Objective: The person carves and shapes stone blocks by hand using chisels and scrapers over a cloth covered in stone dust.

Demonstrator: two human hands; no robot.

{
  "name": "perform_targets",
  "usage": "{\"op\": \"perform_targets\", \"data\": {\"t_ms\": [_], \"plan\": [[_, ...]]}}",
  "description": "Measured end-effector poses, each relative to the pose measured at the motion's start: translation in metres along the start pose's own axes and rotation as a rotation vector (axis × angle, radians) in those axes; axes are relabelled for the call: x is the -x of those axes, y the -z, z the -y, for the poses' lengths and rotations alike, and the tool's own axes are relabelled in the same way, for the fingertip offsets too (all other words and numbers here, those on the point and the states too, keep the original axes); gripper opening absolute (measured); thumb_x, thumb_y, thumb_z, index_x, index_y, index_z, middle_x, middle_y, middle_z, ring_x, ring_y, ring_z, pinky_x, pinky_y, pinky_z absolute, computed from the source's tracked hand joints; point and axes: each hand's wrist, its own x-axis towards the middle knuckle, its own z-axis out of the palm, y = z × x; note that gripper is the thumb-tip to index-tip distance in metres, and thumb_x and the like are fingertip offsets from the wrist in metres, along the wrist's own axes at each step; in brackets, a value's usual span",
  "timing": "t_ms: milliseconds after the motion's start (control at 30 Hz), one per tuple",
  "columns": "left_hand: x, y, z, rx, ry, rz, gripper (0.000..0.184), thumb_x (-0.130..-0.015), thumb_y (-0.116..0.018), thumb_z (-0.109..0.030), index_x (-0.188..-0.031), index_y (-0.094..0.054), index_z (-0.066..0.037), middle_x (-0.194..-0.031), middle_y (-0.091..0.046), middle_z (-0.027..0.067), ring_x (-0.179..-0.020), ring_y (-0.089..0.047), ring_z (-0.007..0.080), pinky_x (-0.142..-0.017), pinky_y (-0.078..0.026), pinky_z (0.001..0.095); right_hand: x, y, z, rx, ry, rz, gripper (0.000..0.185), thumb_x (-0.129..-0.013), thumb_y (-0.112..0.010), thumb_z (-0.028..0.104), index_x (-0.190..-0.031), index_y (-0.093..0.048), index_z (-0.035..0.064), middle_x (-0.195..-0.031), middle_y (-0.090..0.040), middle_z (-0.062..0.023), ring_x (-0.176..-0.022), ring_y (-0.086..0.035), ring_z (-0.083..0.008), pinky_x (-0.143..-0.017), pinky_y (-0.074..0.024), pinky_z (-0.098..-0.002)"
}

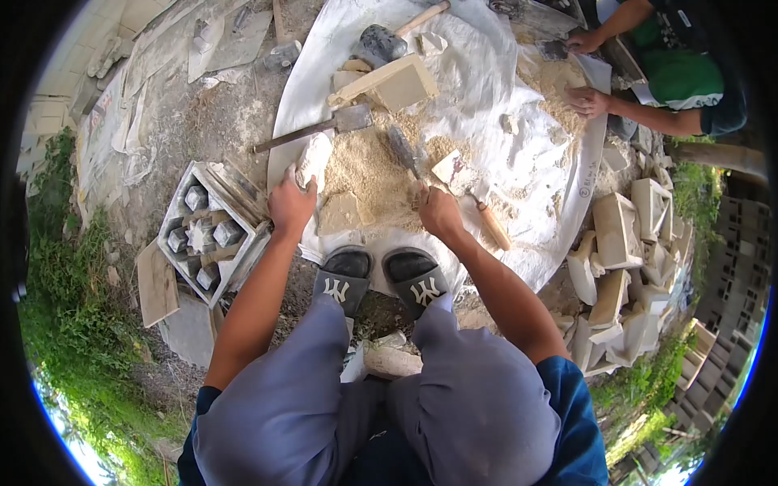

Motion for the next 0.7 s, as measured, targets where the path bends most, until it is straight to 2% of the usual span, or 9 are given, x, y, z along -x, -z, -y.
{"op": "perform_targets", "data": {"t_ms": [67, 167, 200, 267, 300, 400, 500, 600, 700], "plan": [[-0.002, -0.001, 0.001, 0.014, -0.019, -0.025, 0.059, -0.091, -0.072, -0.038, -0.136, -0.062, 0.000, -0.109, -0.074, 0.0264, -0.097, -0.073, 0.0434, -0.087, -0.058, 0.0499, -0.007, -0.007, -0.010, 0.118, 0.062, -0.042, 0.053, -0.111, -0.043, 0.039, -0.093, -0.067, -0.0044, -0.083, -0.064, -0.0386, -0.084, -0.064, -0.0575, -0.076, -0.0479, -0.0643], [-0.017, 0.004, 0.006, -0.007, -0.019, -0.062, 0.061, -0.091, -0.071, -0.042, -0.138, -0.062, -0.004, -0.100, -0.074, 0.0289, -0.093, -0.073, 0.0468, -0.086, -0.057, 0.0525, -0.017, 0.023, 0.028, 0.032, 0.034, 0.007, 0.053, -0.111, -0.041, 0.039, -0.092, -0.065, -0.0044, -0.083, -0.063, -0.0391, -0.085, -0.062, -0.0589, -0.076, -0.0473, -0.0646], [-0.008, 0.003, 0.009, -0.011, -0.015, -0.042, 0.061, -0.091, -0.071, -0.042, -0.138, -0.062, -0.004, -0.100, -0.074, 0.0289, -0.093, -0.073, 0.0468, -0.086, -0.057, 0.0525, -0.006, 0.018, 0.026, -0.045, 0.059, -0.098, 0.053, -0.111, -0.040, 0.040, -0.092, -0.065, -0.0032, -0.085, -0.064, -0.0394, -0.085, -0.062, -0.0601, -0.078, -0.0481, -0.0642], [-0.006, 0.000, 0.009, -0.003, -0.029, -0.072, 0.062, -0.091, -0.072, -0.042, -0.138, -0.062, -0.003, -0.098, -0.074, 0.0294, -0.091, -0.073, 0.0472, -0.085, -0.057, 0.0526, -0.006, 0.001, 0.010, -0.042, 0.057, -0.127, 0.054, -0.112, -0.040, 0.041, -0.094, -0.065, -0.0031, -0.086, -0.064, -0.0395, -0.087, -0.062, -0.0604, -0.079, -0.0483, -0.0641], [-0.007, -0.001, 0.009, -0.001, -0.030, -0.076, 0.062, -0.091, -0.072, -0.042, -0.138, -0.062, -0.003, -0.098, -0.074, 0.0294, -0.091, -0.073, 0.0472, -0.085, -0.057, 0.0526, -0.009, -0.006, 0.007, -0.048, 0.060, -0.160, 0.055, -0.112, -0.039, 0.042, -0.095, -0.065, -0.0029, -0.087, -0.065, -0.0397, -0.088, -0.062, -0.0606, -0.081, -0.0486, -0.0640], [-0.007, -0.001, 0.009, -0.013, -0.035, -0.070, 0.062, -0.090, -0.072, -0.042, -0.137, -0.062, -0.002, -0.097, -0.074, 0.0296, -0.090, -0.073, 0.0474, -0.085, -0.058, 0.0525, -0.019, -0.009, -0.008, 0.018, 0.033, -0.060, 0.055, -0.111, -0.040, 0.042, -0.092, -0.066, -0.0031, -0.086, -0.065, -0.0392, -0.090, -0.062, -0.0604, -0.081, -0.0483, -0.0652], [-0.006, 0.001, 0.007, -0.005, -0.017, -0.057, 0.062, -0.090, -0.072, -0.042, -0.137, -0.062, -0.002, -0.098, -0.074, 0.0298, -0.091, -0.073, 0.0473, -0.085, -0.058, 0.0526, -0.012, 0.021, 0.019, 0.022, 0.007, -0.003, 0.055, -0.111, -0.042, 0.041, -0.090, -0.065, -0.0046, -0.086, -0.065, -0.0389, -0.090, -0.062, -0.0598, -0.080, -0.0481, -0.0653], [-0.006, 0.004, 0.002, -0.039, 0.010, -0.012, 0.059, -0.091, -0.072, -0.039, -0.135, -0.062, -0.001, -0.104, -0.075, 0.0270, -0.093, -0.074, 0.0433, -0.085, -0.059, 0.0503, 0.002, 0.024, 0.030, -0.048, 0.041, -0.150, 0.057, -0.112, -0.040, 0.040, -0.089, -0.065, -0.0061, -0.084, -0.063, -0.0397, -0.087, -0.062, -0.0599, -0.078, -0.0468, -0.0654], [-0.004, 0.004, 0.003, -0.031, -0.018, -0.031, 0.059, -0.091, -0.072, -0.038, -0.135, -0.062, -0.001, -0.103, -0.075, 0.0269, -0.092, -0.074, 0.0434, -0.084, -0.059, 0.0501, -0.003, 0.000, 0.016, 0.019, 0.032, -0.109, 0.056, -0.112, -0.041, 0.038, -0.088, -0.065, -0.0075, -0.082, -0.063, -0.0393, -0.085, -0.063, -0.0595, -0.077, -0.0461, -0.0652]]}}
